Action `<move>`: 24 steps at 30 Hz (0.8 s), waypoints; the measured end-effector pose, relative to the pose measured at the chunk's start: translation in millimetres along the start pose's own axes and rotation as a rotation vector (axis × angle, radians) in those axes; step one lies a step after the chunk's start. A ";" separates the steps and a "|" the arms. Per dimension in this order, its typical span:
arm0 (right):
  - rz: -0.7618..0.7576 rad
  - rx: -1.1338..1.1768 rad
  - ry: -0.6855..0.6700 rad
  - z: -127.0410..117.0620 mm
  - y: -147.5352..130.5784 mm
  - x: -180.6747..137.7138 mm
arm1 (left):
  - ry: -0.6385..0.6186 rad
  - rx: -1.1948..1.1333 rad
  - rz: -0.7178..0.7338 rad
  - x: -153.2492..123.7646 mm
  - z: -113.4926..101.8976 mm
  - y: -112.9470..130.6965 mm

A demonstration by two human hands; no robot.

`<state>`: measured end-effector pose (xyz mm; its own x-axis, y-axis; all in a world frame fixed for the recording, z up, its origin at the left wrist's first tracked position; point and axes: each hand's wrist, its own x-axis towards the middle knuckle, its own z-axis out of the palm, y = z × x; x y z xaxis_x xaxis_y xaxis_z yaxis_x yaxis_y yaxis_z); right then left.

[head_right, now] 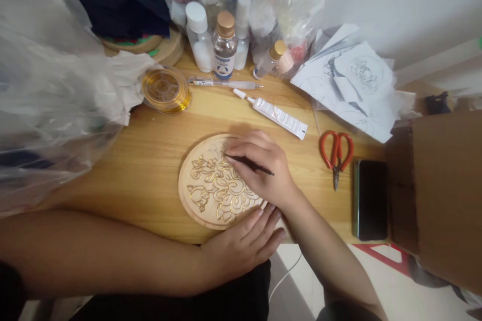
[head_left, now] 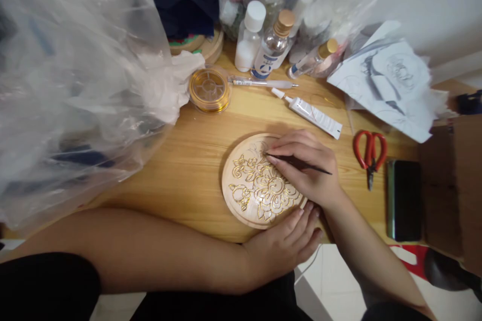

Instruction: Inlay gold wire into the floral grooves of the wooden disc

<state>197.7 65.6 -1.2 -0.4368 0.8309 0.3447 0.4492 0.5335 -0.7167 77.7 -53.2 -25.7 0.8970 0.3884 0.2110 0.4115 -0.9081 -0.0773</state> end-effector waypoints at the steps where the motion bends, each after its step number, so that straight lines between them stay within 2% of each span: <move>1: -0.002 0.002 0.003 0.1 -0.1 0.1 | 0.009 -0.006 -0.009 -0.1 0.3 0.1; 11: 0.033 0.041 0.030 -6.0 -1.5 -1.9 | 0.005 -0.004 -0.012 -0.9 0.8 1.0; 18: -0.064 0.077 -0.053 -5.6 3.7 -4.6 | 0.015 -0.014 -0.007 -0.3 1.1 0.5; 24: -0.065 0.080 -0.079 -4.8 4.6 -3.8 | 0.042 -0.037 -0.024 0.3 1.4 0.2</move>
<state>205.2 65.7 -2.9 -0.5248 0.7779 0.3456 0.3553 0.5692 -0.7415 78.3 -53.1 -26.9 0.8788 0.4044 0.2534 0.4262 -0.9040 -0.0353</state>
